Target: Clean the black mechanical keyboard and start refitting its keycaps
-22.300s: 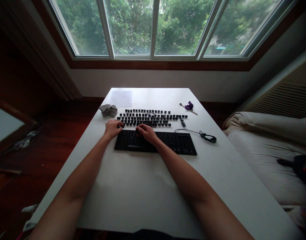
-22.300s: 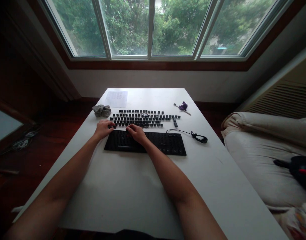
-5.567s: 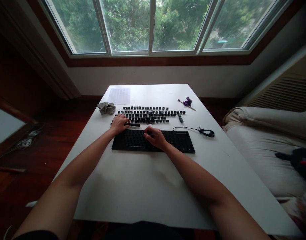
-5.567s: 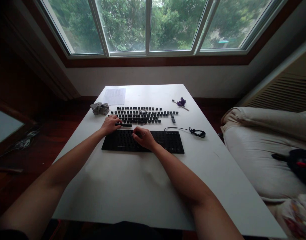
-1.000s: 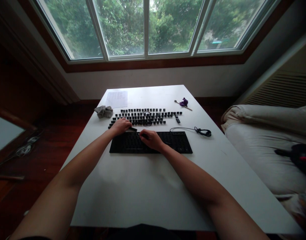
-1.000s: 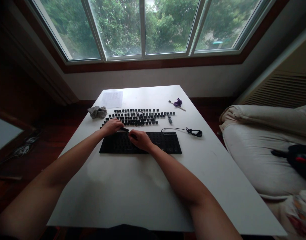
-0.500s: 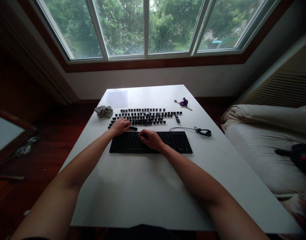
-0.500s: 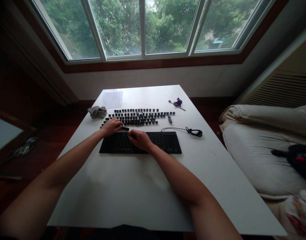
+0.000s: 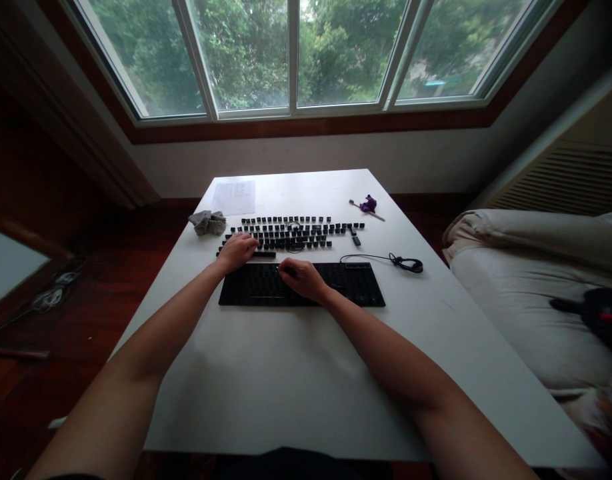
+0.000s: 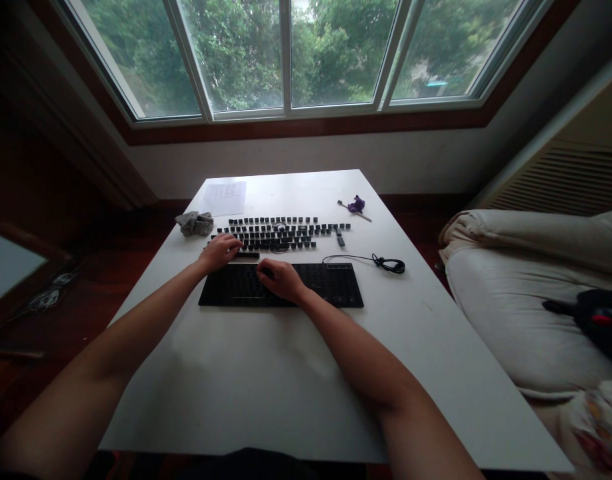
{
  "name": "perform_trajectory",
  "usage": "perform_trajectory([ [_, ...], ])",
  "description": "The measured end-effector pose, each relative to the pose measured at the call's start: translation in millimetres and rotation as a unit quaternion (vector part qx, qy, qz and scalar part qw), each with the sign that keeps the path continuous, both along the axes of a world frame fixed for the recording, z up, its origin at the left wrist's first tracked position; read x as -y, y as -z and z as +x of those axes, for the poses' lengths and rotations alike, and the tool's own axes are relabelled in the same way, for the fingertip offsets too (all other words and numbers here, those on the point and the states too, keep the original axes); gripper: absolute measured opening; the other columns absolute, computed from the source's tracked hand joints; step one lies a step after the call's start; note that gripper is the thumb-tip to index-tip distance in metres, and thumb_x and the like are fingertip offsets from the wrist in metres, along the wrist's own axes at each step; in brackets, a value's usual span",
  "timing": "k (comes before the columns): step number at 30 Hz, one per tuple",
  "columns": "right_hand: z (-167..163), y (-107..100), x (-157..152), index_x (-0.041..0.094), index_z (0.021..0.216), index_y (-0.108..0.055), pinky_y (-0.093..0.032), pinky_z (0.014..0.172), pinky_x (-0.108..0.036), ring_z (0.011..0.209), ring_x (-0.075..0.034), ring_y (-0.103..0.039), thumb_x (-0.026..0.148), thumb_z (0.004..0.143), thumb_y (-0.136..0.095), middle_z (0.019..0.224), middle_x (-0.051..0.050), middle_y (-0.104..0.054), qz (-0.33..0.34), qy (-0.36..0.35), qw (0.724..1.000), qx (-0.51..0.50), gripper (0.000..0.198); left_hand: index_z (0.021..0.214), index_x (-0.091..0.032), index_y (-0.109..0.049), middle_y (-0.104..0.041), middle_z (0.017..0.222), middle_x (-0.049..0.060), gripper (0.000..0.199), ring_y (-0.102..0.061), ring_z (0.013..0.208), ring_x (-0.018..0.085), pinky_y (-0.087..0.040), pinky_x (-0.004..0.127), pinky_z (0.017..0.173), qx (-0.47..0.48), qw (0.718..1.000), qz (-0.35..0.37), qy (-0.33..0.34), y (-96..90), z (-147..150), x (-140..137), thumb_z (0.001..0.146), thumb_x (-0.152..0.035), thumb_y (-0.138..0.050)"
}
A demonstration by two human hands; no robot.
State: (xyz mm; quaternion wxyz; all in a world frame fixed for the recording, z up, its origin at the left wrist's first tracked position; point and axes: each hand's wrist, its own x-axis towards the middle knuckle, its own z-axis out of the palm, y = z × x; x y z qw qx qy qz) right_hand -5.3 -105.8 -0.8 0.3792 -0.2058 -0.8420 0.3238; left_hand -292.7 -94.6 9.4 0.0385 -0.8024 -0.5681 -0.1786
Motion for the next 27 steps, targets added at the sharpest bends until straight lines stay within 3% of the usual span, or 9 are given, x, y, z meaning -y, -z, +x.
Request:
perform_trajectory([
  [6, -1.3, 2.7, -0.3, 0.022, 0.101, -0.066, -0.042, 0.064, -0.024, 0.062, -0.012, -0.051, 0.024, 0.09, -0.059, 0.08, 0.001, -0.066, 0.002, 0.031, 1.0, 0.001, 0.013, 0.098, -0.023, -0.073, -0.07, 0.101, 0.006, 0.025, -0.058, 0.1, 0.025, -0.044, 0.04, 0.094, 0.113, 0.981, 0.069, -0.141, 4.6, -21.1, 19.4, 0.095, -0.024, -0.048],
  [9, -1.0, 4.1, -0.4, 0.022, 0.106, -0.065, -0.044, 0.066, -0.025, 0.066, -0.013, -0.054, 0.023, 0.091, -0.058, 0.088, -0.001, -0.068, 0.004, 0.031, 0.999, -0.016, 0.017, 0.096, -0.023, -0.073, -0.071, 0.099, 0.006, 0.025, -0.058, 0.099, 0.026, -0.045, 0.04, 0.092, 0.132, 0.974, 0.076, -0.169, 10.2, -27.1, 28.2, 0.094, -0.024, -0.049],
  [16, 0.8, 2.9, -1.3, 0.024, 0.111, -0.064, -0.049, 0.071, -0.028, 0.075, -0.015, -0.06, 0.021, 0.093, -0.057, 0.105, -0.006, -0.067, 0.026, 0.023, 0.999, -0.024, 0.021, 0.099, -0.026, -0.074, -0.07, 0.1, 0.005, 0.017, -0.056, 0.103, 0.027, -0.042, 0.042, 0.098, 0.074, 0.993, 0.021, -0.092, 11.8, -17.5, 25.3, 0.087, -0.031, -0.063],
  [21, 2.7, -1.0, -0.3, 0.024, 0.11, -0.065, -0.049, 0.072, -0.028, 0.077, -0.015, -0.061, 0.023, 0.094, -0.056, 0.105, -0.006, -0.065, 0.018, 0.03, 0.999, -0.014, 0.019, 0.099, -0.027, -0.074, -0.071, 0.101, 0.004, 0.018, -0.054, 0.1, 0.027, -0.042, 0.042, 0.092, 0.048, 0.996, -0.017, -0.072, 12.7, -6.4, 15.5, 0.083, -0.033, -0.068],
  [27, 1.3, 1.4, -1.4, 0.022, 0.1, -0.064, -0.047, 0.069, -0.027, 0.073, -0.016, -0.058, 0.027, 0.092, -0.058, 0.09, -0.003, -0.066, -0.001, 0.049, 0.999, -0.016, 0.011, 0.093, -0.026, -0.074, -0.071, 0.099, 0.005, 0.015, -0.054, 0.098, 0.026, -0.042, 0.042, 0.09, 0.048, 0.995, -0.016, -0.085, 17.2, -3.3, 12.8, 0.083, -0.033, -0.066],
])
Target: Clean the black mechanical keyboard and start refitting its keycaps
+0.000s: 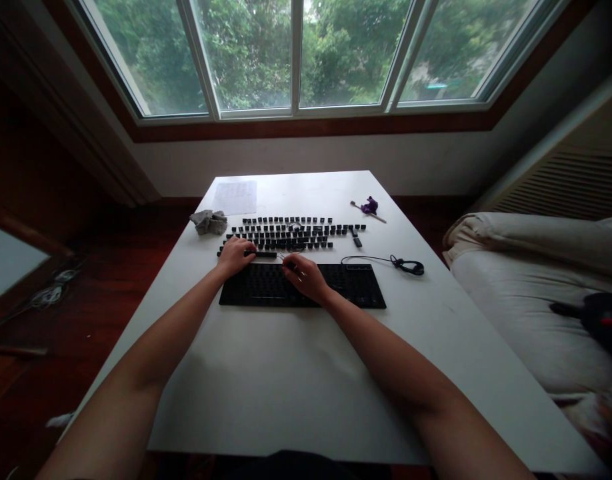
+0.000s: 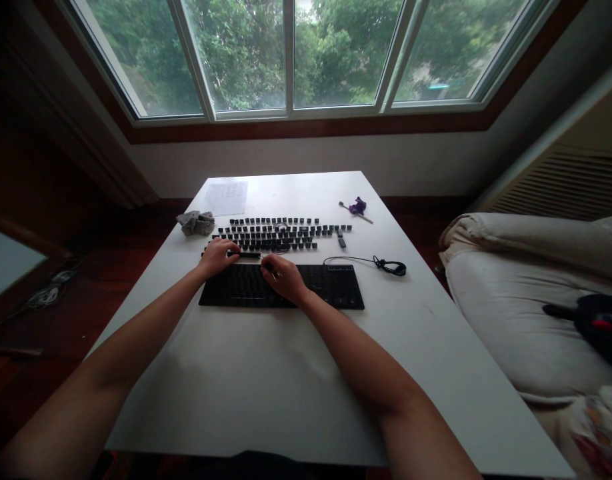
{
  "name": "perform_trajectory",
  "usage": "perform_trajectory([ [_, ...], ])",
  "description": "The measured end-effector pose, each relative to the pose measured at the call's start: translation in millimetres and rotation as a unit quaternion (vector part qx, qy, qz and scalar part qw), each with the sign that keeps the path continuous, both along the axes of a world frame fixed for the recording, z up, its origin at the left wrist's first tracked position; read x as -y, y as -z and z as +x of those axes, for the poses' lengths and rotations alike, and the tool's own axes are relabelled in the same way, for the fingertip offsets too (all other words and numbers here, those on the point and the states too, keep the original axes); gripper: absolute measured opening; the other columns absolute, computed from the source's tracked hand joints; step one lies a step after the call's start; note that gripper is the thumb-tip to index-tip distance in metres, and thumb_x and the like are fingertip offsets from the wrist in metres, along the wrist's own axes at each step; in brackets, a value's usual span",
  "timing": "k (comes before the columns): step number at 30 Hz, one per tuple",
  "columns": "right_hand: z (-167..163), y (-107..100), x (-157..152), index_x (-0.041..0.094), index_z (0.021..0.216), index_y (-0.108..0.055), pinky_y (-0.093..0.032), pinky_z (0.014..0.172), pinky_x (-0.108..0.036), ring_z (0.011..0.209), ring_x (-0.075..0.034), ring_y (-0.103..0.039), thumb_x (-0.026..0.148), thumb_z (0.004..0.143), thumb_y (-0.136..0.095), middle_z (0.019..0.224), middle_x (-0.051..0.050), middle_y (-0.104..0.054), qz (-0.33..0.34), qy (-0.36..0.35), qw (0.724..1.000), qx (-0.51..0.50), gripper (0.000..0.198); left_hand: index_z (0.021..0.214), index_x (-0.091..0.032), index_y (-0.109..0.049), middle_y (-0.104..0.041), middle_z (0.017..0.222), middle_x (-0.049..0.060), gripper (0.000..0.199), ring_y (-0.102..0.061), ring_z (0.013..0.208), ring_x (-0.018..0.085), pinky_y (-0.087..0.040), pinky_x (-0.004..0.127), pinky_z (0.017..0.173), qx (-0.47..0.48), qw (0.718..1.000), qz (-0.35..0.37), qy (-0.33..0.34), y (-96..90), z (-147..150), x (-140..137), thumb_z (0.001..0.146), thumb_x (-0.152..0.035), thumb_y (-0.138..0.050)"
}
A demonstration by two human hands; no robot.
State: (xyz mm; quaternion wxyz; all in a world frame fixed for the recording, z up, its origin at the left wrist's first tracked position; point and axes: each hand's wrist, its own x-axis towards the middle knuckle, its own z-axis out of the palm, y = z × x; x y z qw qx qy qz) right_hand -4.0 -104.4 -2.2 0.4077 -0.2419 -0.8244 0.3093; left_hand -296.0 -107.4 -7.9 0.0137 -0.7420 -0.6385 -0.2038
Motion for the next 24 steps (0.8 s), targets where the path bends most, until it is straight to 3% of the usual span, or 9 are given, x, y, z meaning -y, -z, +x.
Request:
perform_trajectory([
  [7, -2.2, 3.4, -4.0, 0.023, 0.106, -0.065, -0.05, 0.072, -0.029, 0.071, -0.017, -0.063, 0.03, 0.092, -0.06, 0.089, -0.004, -0.071, -0.023, 0.047, 0.999, -0.001, 0.017, 0.093, -0.026, -0.073, -0.071, 0.1, 0.005, 0.015, -0.055, 0.099, 0.027, -0.041, 0.042, 0.091, 0.005, 1.0, 0.003, -0.009, 1.4, 0.2, -0.2, 0.084, -0.033, -0.065],
  [14, -4.3, 4.0, -7.4, 0.026, 0.123, -0.063, -0.056, 0.082, -0.033, 0.094, -0.019, -0.071, 0.027, 0.099, -0.046, 0.111, -0.006, -0.074, -0.126, 0.027, 0.987, -0.092, 0.029, 0.094, -0.025, -0.073, -0.071, 0.099, 0.004, 0.014, -0.055, 0.098, 0.026, -0.041, 0.043, 0.092, 0.004, 1.0, 0.007, -0.001, 2.6, -1.5, -0.4, 0.084, -0.032, -0.065],
  [24, -4.7, 6.1, -20.5, 0.022, 0.111, -0.066, -0.06, 0.065, -0.03, 0.09, -0.02, -0.072, 0.055, 0.095, -0.051, 0.104, -0.007, -0.073, -0.25, 0.039, 0.946, -0.204, 0.039, 0.101, -0.026, -0.072, -0.069, 0.106, 0.006, 0.017, -0.055, 0.102, 0.027, -0.043, 0.044, 0.095, 0.018, 1.0, 0.021, -0.013, -1.8, 3.3, 5.0, 0.087, -0.03, -0.062],
])
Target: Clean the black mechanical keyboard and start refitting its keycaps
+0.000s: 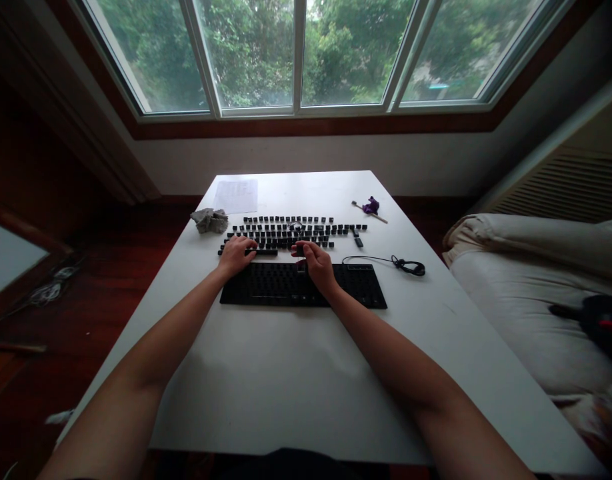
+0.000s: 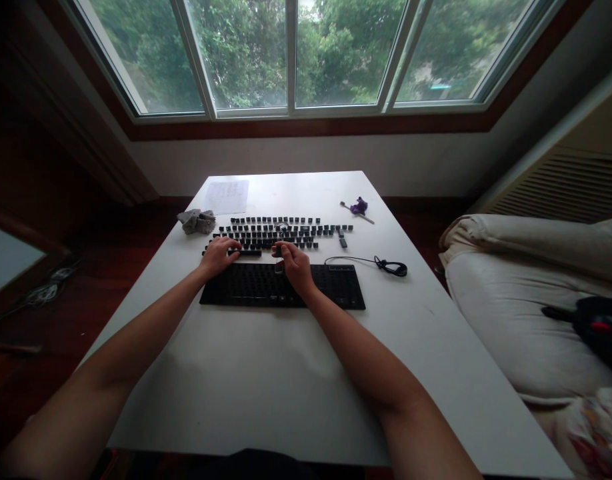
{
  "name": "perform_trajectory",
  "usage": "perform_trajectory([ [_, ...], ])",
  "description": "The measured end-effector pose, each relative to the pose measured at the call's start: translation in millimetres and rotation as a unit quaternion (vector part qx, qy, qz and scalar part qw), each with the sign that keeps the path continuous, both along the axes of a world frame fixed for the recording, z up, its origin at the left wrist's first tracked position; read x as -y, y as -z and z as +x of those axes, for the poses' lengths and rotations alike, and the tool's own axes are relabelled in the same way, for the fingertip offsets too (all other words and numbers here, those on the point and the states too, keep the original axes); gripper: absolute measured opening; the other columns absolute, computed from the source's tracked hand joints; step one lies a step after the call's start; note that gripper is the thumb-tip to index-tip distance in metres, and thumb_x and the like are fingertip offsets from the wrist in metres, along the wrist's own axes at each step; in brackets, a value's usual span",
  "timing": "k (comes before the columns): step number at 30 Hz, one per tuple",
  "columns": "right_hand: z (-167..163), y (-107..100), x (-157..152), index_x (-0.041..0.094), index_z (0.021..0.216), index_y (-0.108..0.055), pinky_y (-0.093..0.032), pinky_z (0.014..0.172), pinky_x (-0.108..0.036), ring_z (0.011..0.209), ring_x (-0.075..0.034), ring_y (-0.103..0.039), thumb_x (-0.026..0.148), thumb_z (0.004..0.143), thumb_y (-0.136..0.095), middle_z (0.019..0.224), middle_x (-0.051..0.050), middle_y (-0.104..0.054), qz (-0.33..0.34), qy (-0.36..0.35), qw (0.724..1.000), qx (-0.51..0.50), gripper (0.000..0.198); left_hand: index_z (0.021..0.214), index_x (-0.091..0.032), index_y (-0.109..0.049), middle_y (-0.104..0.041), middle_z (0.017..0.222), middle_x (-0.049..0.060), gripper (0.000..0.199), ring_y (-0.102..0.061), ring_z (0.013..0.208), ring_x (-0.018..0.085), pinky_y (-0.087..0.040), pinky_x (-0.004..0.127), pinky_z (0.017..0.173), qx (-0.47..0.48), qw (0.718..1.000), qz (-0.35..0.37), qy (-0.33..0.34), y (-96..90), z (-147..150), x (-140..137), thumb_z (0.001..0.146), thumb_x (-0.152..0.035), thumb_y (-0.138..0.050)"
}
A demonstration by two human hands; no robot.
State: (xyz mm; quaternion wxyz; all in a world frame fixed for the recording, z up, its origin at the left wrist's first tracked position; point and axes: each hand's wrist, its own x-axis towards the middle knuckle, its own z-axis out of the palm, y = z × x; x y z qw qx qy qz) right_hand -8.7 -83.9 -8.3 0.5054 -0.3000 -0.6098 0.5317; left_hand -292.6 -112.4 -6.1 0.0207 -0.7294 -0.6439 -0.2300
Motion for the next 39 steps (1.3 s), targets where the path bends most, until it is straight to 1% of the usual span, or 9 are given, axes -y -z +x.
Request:
perform_trajectory([
  [3, 0.4, -2.9, -2.5, 0.022, 0.105, -0.063, -0.059, 0.061, -0.029, 0.084, -0.02, -0.073, 0.054, 0.089, -0.061, 0.102, -0.007, -0.073, -0.03, -0.009, 0.999, -0.029, 0.035, 0.102, -0.025, -0.071, -0.068, 0.106, 0.007, 0.018, -0.056, 0.104, 0.028, -0.043, 0.044, 0.097, 0.015, 1.0, 0.015, -0.001, -7.1, 11.9, 9.5, 0.09, -0.029, -0.058],
  [7, 0.4, -11.5, -0.3, 0.026, 0.107, -0.05, -0.057, 0.058, -0.028, 0.076, -0.018, -0.073, 0.048, 0.086, -0.066, 0.098, -0.003, -0.073, -0.064, -0.035, 0.995, -0.074, 0.035, 0.106, -0.025, -0.07, -0.067, 0.109, 0.006, 0.02, -0.055, 0.106, 0.026, -0.044, 0.044, 0.098, 0.045, 0.998, 0.018, 0.039, -17.8, 45.3, 35.2, 0.094, -0.028, -0.055],
  [12, -0.3, -27.8, 7.8, 0.032, 0.128, -0.043, -0.062, 0.073, -0.035, 0.085, -0.019, -0.073, 0.045, 0.086, -0.068, 0.106, -0.002, -0.072, -0.045, -0.07, 0.993, -0.088, 0.05, 0.111, -0.027, -0.068, -0.067, 0.111, 0.007, 0.021, -0.057, 0.106, 0.027, -0.045, 0.047, 0.096, 0.056, 0.991, -0.014, 0.117, -18.9, 92.4, 74.4, 0.094, -0.031, -0.056],
  [15, 0.2, -34.1, 12.5, 0.031, 0.128, -0.048, -0.062, 0.08, -0.039, 0.092, -0.02, -0.072, 0.045, 0.087, -0.067, 0.107, -0.003, -0.072, -0.042, -0.091, 0.992, -0.08, 0.047, 0.118, -0.029, -0.066, -0.065, 0.118, 0.008, 0.029, -0.056, 0.11, 0.029, -0.045, 0.049, 0.095, 0.03, 0.989, -0.024, 0.14, -13.5, 105.9, 91.0, 0.09, -0.037, -0.063],
  [22, -2.0, -38.5, 21.0, 0.027, 0.106, -0.055, -0.061, 0.086, -0.041, 0.092, -0.019, -0.072, 0.041, 0.088, -0.067, 0.104, -0.001, -0.071, -0.042, -0.091, 0.992, -0.072, 0.027, 0.126, -0.032, -0.062, -0.059, 0.13, 0.011, 0.046, -0.052, 0.122, 0.033, -0.042, 0.053, 0.102, 0.002, 0.988, -0.025, 0.155, -4.9, 98.5, 101.6, 0.084, -0.049, -0.07],
  [26, -5.3, -38.3, 25.6, 0.025, 0.104, -0.057, -0.061, 0.076, -0.036, 0.086, -0.019, -0.072, 0.041, 0.087, -0.067, 0.098, -0.003, -0.072, -0.039, -0.058, 0.997, -0.04, 0.025, 0.126, -0.029, -0.061, -0.056, 0.137, 0.011, 0.048, -0.049, 0.127, 0.033, -0.038, 0.053, 0.109, -0.002, 0.986, -0.023, 0.163, -2.3, 91.9, 101.6, 0.083, -0.049, -0.072],
  [29, -2.5, -28.0, 29.0, 0.024, 0.103, -0.058, -0.061, 0.071, -0.034, 0.085, -0.02, -0.072, 0.042, 0.085, -0.069, 0.096, -0.004, -0.073, -0.026, -0.028, 0.999, -0.001, 0.027, 0.127, -0.027, -0.061, -0.056, 0.137, 0.011, 0.053, -0.049, 0.128, 0.033, -0.036, 0.053, 0.111, -0.007, 0.984, -0.027, 0.174, -1.6, 89.3, 101.2, 0.081, -0.05, -0.074],
  [34, 13.7, -7.9, 32.6, 0.023, 0.101, -0.06, -0.059, 0.075, -0.035, 0.087, -0.021, -0.07, 0.04, 0.086, -0.067, 0.095, -0.004, -0.072, 0.028, 0.008, 0.997, 0.069, 0.023, 0.125, -0.029, -0.062, -0.058, 0.134, 0.01, 0.054, -0.05, 0.127, 0.033, -0.037, 0.052, 0.112, -0.007, 0.984, -0.03, 0.174, -2.2, 89.7, 97.5, 0.078, -0.051, -0.076],
  [39, 31.4, -9.2, 30.1, 0.021, 0.1, -0.066, -0.055, 0.07, -0.03, 0.081, -0.018, -0.065, 0.036, 0.089, -0.062, 0.094, -0.004, -0.07, 0.108, 0.025, 0.98, 0.166, 0.019, 0.123, -0.028, -0.063, -0.059, 0.133, 0.01, 0.053, -0.05, 0.125, 0.033, -0.037, 0.053, 0.111, 0.0, 0.985, -0.029, 0.169, -3.6, 93.0, 92.8, 0.076, -0.049, -0.078],
])
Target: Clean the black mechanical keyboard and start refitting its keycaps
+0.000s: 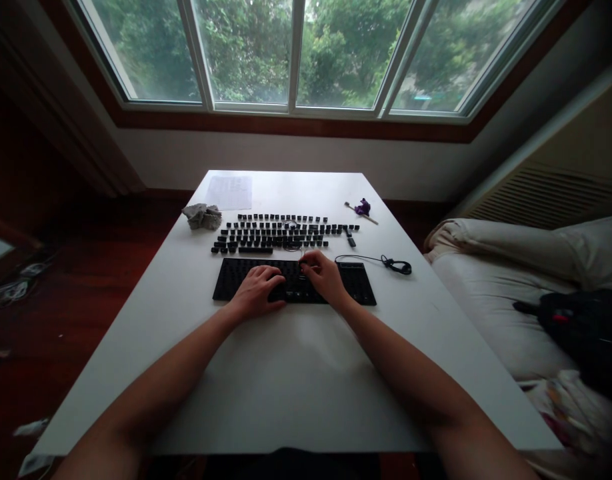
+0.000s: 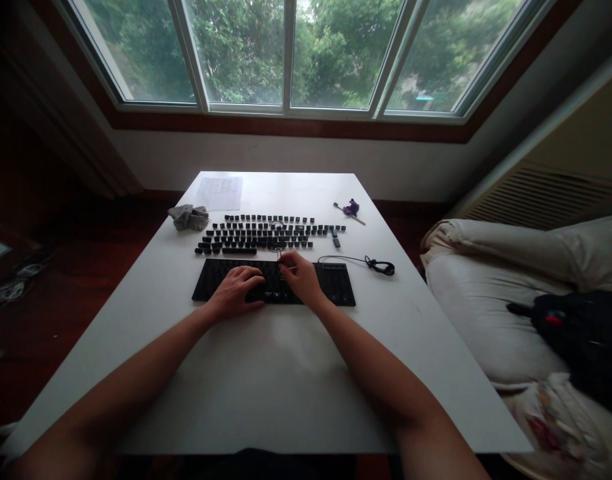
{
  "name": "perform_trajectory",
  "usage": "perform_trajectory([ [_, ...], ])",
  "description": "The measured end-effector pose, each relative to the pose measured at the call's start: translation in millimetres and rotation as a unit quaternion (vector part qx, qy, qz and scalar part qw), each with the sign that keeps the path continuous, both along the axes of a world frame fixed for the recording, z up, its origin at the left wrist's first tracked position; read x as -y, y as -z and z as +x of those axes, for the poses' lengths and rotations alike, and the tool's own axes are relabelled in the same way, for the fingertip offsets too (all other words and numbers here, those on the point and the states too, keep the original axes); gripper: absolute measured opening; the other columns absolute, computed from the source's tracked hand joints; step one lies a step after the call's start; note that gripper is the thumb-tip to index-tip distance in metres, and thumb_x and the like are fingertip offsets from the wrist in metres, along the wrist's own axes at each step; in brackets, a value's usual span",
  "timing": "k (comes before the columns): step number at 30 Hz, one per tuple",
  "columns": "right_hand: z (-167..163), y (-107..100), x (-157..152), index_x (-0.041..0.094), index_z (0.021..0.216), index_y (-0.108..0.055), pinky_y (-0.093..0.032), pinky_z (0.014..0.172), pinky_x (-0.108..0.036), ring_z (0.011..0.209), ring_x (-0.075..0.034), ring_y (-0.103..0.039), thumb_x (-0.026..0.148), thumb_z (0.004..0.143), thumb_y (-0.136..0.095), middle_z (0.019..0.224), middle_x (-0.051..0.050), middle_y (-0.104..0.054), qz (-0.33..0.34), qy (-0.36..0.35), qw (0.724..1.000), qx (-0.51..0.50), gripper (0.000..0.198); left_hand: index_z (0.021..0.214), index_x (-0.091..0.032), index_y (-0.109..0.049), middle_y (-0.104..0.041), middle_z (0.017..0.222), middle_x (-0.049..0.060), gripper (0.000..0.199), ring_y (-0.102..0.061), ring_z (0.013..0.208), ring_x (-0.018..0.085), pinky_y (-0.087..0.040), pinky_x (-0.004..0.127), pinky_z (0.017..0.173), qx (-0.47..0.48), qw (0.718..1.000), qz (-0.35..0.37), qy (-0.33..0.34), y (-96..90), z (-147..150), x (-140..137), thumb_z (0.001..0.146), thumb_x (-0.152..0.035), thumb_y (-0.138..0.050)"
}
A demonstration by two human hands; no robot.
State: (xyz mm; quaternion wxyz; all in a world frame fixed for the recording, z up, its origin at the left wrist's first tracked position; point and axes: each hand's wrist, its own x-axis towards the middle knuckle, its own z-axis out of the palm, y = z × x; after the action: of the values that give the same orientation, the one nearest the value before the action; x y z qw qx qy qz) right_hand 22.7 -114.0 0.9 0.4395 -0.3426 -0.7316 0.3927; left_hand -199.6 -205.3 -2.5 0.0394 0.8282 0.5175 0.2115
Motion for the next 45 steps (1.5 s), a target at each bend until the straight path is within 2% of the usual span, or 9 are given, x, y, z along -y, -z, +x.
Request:
perform_trajectory([
  [7, 5.9, -3.7, -5.9, 0.021, 0.097, -0.067, -0.051, 0.069, -0.029, 0.071, -0.017, -0.061, 0.035, 0.089, -0.062, 0.079, -0.001, -0.067, 0.056, 0.015, 0.993, 0.105, 0.018, 0.123, -0.026, -0.062, -0.058, 0.134, 0.01, 0.052, -0.05, 0.126, 0.032, -0.036, 0.053, 0.111, 0.0, 1.0, 0.002, 0.006, 1.5, -0.6, -2.8, 0.078, -0.046, -0.077],
  [14, -0.3, -6.1, 6.4, 0.021, 0.1, -0.062, -0.049, 0.06, -0.027, 0.063, -0.015, -0.062, 0.043, 0.088, -0.066, 0.072, 0.001, -0.067, -0.074, -0.115, 0.99, 0.043, 0.025, 0.123, -0.025, -0.062, -0.057, 0.134, 0.011, 0.051, -0.049, 0.126, 0.033, -0.036, 0.054, 0.111, 0.011, 1.0, 0.002, 0.013, 4.2, -2.4, -1.8, 0.079, -0.046, -0.077],
  [18, -7.4, 1.2, 10.3, 0.021, 0.099, -0.061, -0.051, 0.06, -0.027, 0.062, -0.015, -0.063, 0.043, 0.087, -0.067, 0.072, 0.002, -0.068, -0.123, -0.119, 0.985, 0.014, 0.025, 0.123, -0.025, -0.062, -0.058, 0.133, 0.011, 0.052, -0.049, 0.126, 0.033, -0.036, 0.054, 0.111, 0.01, 1.0, 0.003, 0.013, 5.8, -2.8, -2.8, 0.078, -0.046, -0.077],
  [23, -13.2, 6.1, 9.1, 0.021, 0.098, -0.061, -0.049, 0.058, -0.025, 0.064, -0.015, -0.064, 0.04, 0.089, -0.064, 0.074, 0.001, -0.068, -0.132, -0.137, 0.981, 0.046, 0.022, 0.124, -0.026, -0.062, -0.058, 0.134, 0.011, 0.053, -0.049, 0.125, 0.033, -0.035, 0.054, 0.111, 0.009, 1.0, 0.005, 0.014, 7.8, -3.6, -4.2, 0.078, -0.046, -0.077],
  [26, -11.8, 0.8, 8.4, 0.019, 0.096, -0.063, -0.047, 0.059, -0.024, 0.065, -0.014, -0.061, 0.037, 0.09, -0.064, 0.075, 0.001, -0.067, -0.098, -0.173, 0.977, 0.08, 0.019, 0.124, -0.025, -0.062, -0.058, 0.133, 0.011, 0.053, -0.049, 0.125, 0.033, -0.036, 0.054, 0.111, 0.008, 1.0, 0.005, 0.013, 7.9, -4.0, -4.2, 0.078, -0.047, -0.077],
  [32, -0.4, -19.4, 11.5, 0.019, 0.098, -0.066, -0.041, 0.06, -0.022, 0.063, -0.011, -0.055, 0.028, 0.09, -0.064, 0.073, 0.003, -0.064, 0.047, -0.234, 0.953, 0.187, 0.012, 0.124, -0.025, -0.062, -0.057, 0.134, 0.011, 0.053, -0.049, 0.125, 0.033, -0.036, 0.053, 0.11, 0.008, 1.0, -0.001, 0.012, 6.2, -4.0, -3.3, 0.078, -0.048, -0.077],
  [36, 4.9, -26.4, 13.9, 0.019, 0.101, -0.065, -0.045, 0.064, -0.022, 0.068, -0.012, -0.06, 0.02, 0.087, -0.065, 0.082, 0.0, -0.068, 0.061, -0.259, 0.946, 0.185, 0.014, 0.122, -0.026, -0.062, -0.058, 0.132, 0.01, 0.052, -0.049, 0.125, 0.032, -0.036, 0.053, 0.11, 0.006, 1.0, -0.004, 0.01, 5.0, -3.6, -2.8, 0.078, -0.048, -0.077],
  [42, 2.4, -29.1, 18.8, 0.02, 0.099, -0.069, -0.047, 0.07, -0.025, 0.077, -0.015, -0.061, 0.025, 0.092, -0.064, 0.091, -0.004, -0.067, 0.131, -0.24, 0.947, 0.167, 0.01, 0.123, -0.025, -0.062, -0.058, 0.132, 0.01, 0.052, -0.049, 0.124, 0.031, -0.036, 0.052, 0.11, 0.008, 1.0, -0.001, 0.012, 3.4, -3.3, -2.0, 0.079, -0.049, -0.076],
  [45, 0.9, -27.1, 20.3, 0.019, 0.1, -0.07, -0.047, 0.069, -0.025, 0.075, -0.014, -0.06, 0.025, 0.093, -0.063, 0.093, -0.005, -0.066, 0.131, -0.238, 0.949, 0.159, 0.011, 0.122, -0.024, -0.062, -0.058, 0.132, 0.01, 0.052, -0.049, 0.124, 0.031, -0.036, 0.052, 0.111, 0.001, 1.0, -0.001, 0.009, 3.0, -3.2, -1.8, 0.079, -0.049, -0.076],
])
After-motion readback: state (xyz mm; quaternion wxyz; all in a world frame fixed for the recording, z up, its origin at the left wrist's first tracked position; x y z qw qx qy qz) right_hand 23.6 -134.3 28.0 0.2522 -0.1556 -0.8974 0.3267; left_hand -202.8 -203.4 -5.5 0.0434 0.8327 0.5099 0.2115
